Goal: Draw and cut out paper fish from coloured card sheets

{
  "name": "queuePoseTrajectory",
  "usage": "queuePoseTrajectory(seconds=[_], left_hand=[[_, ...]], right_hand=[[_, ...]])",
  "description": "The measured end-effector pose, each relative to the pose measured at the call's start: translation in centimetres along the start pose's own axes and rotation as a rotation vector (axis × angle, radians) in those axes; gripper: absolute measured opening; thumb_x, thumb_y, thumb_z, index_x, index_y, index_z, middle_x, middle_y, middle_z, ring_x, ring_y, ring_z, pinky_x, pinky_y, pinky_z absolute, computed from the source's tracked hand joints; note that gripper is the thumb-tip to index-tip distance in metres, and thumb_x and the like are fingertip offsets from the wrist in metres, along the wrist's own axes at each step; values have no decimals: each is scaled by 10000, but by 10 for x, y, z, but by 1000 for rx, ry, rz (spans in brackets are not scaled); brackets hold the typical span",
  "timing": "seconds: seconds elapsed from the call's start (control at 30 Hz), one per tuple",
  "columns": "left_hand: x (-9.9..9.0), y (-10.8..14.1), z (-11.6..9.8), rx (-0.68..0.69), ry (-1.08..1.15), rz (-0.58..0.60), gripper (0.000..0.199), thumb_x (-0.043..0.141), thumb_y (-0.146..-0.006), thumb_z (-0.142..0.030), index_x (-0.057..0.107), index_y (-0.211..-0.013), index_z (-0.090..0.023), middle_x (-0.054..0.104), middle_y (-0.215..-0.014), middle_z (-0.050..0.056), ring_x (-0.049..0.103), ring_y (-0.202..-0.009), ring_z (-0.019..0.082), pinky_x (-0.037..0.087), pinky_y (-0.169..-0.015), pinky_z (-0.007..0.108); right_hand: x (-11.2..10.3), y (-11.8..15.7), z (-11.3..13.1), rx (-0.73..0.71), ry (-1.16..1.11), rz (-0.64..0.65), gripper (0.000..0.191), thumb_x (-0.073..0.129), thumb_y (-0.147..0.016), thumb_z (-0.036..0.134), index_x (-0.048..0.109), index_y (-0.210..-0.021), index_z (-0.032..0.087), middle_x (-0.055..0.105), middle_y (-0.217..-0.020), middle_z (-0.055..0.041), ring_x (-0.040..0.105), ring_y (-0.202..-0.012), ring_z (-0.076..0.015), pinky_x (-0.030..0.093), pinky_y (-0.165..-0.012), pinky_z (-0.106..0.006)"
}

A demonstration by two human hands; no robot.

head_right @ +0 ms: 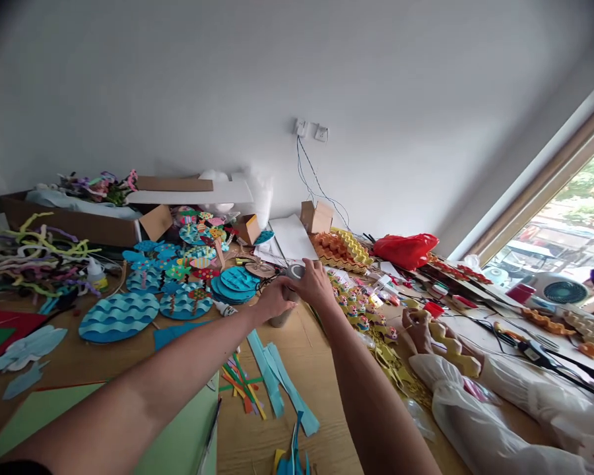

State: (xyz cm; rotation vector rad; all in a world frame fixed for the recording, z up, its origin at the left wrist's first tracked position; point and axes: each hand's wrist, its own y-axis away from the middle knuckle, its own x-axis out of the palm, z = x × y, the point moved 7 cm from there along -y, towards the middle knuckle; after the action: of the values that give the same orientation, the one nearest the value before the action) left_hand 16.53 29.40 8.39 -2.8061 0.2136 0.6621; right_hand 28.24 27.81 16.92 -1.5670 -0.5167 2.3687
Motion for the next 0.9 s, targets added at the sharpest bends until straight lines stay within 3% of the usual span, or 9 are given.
queuePoseTrajectory(seconds=[0.07, 0.17, 0.27, 0.33, 0.47, 0.53, 0.67, 0.77, 0.9], left_hand=[[-7, 0, 2, 1, -37, -16, 550, 804, -570, -257, 542, -1050, -204, 615, -1153, 80, 560, -1091, 265, 418, -926, 352], [-18, -3, 9, -9, -80, -40, 564, 806, -577, -278, 524, -1057, -182, 630, -1116, 101, 579, -1061, 273, 438, -883, 355], [-27, -6, 16, -13, -103, -66, 569, 790, -615, -290, 499, -1090, -174, 610, -1157, 115, 563, -1092, 266, 429, -889, 344], [-30, -7, 18, -5, -114, -68, 578, 792, -615, -301, 495, -1095, -174, 600, -1175, 118, 553, -1105, 265, 423, -895, 339], [-28, -7, 21, 0, -126, -58, 579, 795, -612, -308, 492, -1091, -190, 602, -1167, 106, 549, -1109, 266, 422, -893, 334], [-26, -6, 21, -5, -127, -58, 575, 788, -623, -315, 486, -1098, -195, 595, -1176, 106, 545, -1115, 266, 415, -904, 336], [-23, 0, 20, -30, -125, -58, 588, 756, -667, -304, 454, -1154, -175, 541, -1247, 144, 501, -1175, 281, 376, -957, 351], [-26, 9, 13, -40, -120, -30, 624, 740, -683, -270, 430, -1207, -136, 491, -1299, 191, 450, -1227, 302, 347, -992, 377], [-53, 35, -4, -9, -99, 95, 625, 758, -645, -225, 493, -1204, -139, 549, -1256, 148, 504, -1172, 284, 381, -965, 344]], right_hand=[[3, -1, 8, -22, 26, 72, 682, 571, -757, 568, 478, -1307, 176, 555, -1244, -156, 496, -1165, -326, 396, -944, -431], [11, -1, 18, -70, 2, 172, 592, 501, -838, 488, 440, -1335, 171, 625, -1159, -139, 590, -1032, -285, 442, -872, -393], [10, -4, 20, -43, 98, 153, 642, 518, -810, 536, 482, -1284, 105, 655, -1036, -189, 590, -987, -356, 435, -833, -461], [10, -10, 24, -77, 176, 138, 662, 523, -795, 564, 492, -1275, 109, 631, -1082, -198, 547, -1054, -380, 415, -861, -481], [21, -23, 39, -194, 112, 263, 529, 488, -861, 439, 438, -1335, 208, 573, -1194, -109, 590, -985, -242, 442, -870, -353], [27, -24, 46, -168, 112, 289, 487, 497, -856, 455, 508, -1260, 183, 562, -1159, -127, 603, -932, -248, 451, -845, -365], [29, -14, 57, 17, 279, 94, 666, 464, -806, 637, 504, -1187, 93, 485, -1161, -227, 584, -959, -377, 440, -799, -492], [27, -3, 64, 105, 318, 3, 740, 420, -785, 707, 467, -1206, 100, 466, -1170, -238, 557, -1008, -403, 431, -809, -514], [14, 3, 69, 113, 216, -41, 874, 434, -726, 769, 439, -1232, 57, 433, -1216, -289, 437, -1139, -461, 370, -870, -579]])
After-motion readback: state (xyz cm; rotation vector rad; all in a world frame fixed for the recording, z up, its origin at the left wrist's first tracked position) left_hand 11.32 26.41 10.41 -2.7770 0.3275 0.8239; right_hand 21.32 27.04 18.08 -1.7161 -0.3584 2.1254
